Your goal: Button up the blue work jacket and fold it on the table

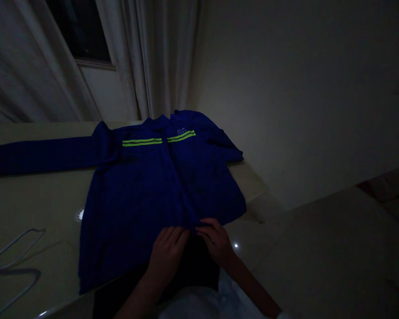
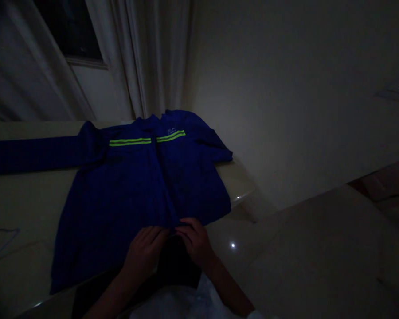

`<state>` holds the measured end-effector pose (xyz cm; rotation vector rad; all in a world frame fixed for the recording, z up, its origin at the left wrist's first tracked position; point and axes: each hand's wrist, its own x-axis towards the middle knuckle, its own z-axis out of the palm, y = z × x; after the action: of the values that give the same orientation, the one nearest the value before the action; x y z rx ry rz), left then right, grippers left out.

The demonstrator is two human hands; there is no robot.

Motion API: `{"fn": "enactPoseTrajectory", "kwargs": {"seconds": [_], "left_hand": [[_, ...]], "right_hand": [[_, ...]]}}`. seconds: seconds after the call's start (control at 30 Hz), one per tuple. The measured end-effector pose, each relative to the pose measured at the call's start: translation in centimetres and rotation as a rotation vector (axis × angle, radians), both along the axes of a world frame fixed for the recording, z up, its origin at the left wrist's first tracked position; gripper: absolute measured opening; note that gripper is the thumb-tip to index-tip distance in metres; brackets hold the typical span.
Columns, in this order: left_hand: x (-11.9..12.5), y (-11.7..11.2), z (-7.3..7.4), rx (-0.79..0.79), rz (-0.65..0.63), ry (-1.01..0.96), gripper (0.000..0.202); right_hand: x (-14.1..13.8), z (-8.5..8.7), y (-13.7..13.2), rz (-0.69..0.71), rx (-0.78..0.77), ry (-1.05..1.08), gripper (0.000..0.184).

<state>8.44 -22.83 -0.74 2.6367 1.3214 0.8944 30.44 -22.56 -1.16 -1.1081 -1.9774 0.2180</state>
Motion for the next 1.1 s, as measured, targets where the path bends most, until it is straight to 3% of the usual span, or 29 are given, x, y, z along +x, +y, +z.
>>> {"fn": "enactPoseTrajectory", "kwargs": {"seconds": [0.3, 0.5, 1.1], "left_hand": [[0.4, 0.2, 0.5, -0.01, 0.003, 0.045, 0.021], [0.4, 0.4, 0.6, 0.006, -0.012, 0.051, 0.028], [0.3, 0.4, 0.7, -0.009, -0.044, 0.104, 0.025]], "right_hand": [[0.0, 0.4, -0.1, 0.003, 0.021, -0.051, 0.021], [0.2, 0.7, -0.2, -0.019, 0.046, -0.088, 0.022], [-0.5, 2.7, 0.2, 0.046, 0.092, -0.278, 0.021]]}}
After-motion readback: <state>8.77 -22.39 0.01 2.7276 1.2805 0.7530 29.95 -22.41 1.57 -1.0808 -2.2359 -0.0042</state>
